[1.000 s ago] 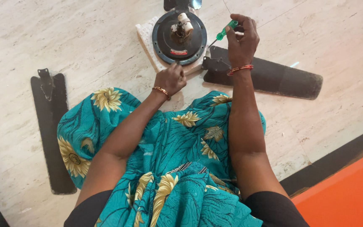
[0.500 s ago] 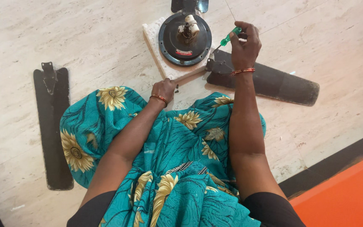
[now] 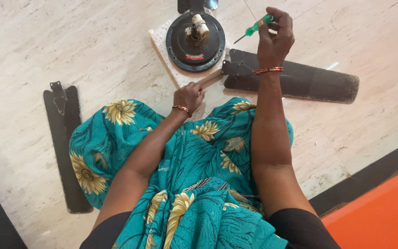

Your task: The person uses a screwdriver to remove screws from the fan blade mounting points and detaches a fan blade from the motor housing. The removed blade is placed on the floor beside them.

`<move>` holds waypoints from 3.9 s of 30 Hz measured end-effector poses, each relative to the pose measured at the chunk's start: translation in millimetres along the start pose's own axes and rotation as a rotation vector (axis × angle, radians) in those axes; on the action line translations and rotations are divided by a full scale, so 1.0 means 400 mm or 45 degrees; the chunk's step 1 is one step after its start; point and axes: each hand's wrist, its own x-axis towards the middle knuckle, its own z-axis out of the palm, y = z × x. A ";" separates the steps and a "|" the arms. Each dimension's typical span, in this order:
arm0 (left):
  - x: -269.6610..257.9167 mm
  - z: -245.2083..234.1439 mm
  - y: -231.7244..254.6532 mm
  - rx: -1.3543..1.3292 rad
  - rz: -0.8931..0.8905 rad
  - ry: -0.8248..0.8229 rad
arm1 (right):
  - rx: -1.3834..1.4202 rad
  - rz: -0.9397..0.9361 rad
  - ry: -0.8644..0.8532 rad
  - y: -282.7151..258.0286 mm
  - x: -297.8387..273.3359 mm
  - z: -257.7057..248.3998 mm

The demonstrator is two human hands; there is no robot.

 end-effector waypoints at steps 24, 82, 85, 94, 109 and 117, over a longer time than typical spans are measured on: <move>0.265 0.292 0.194 -1.847 -1.094 -0.377 | -0.046 0.109 0.124 -0.022 -0.018 0.016; -0.968 -0.443 -0.677 -2.274 -0.905 1.671 | -0.333 -0.154 -0.426 -0.379 -0.443 -0.013; -0.984 -0.424 -0.658 -2.349 -1.005 1.692 | -0.311 -0.136 -0.418 -0.380 -0.445 -0.013; -1.040 -0.388 -0.602 -1.715 -2.255 1.589 | -0.288 -0.145 -0.434 -0.374 -0.447 -0.025; -1.031 -0.386 -0.575 0.039 -2.196 0.345 | -0.309 -0.095 -0.380 -0.368 -0.467 -0.048; -1.008 -0.416 -0.528 -0.447 -2.598 0.751 | -0.327 -0.090 -0.385 -0.380 -0.474 -0.041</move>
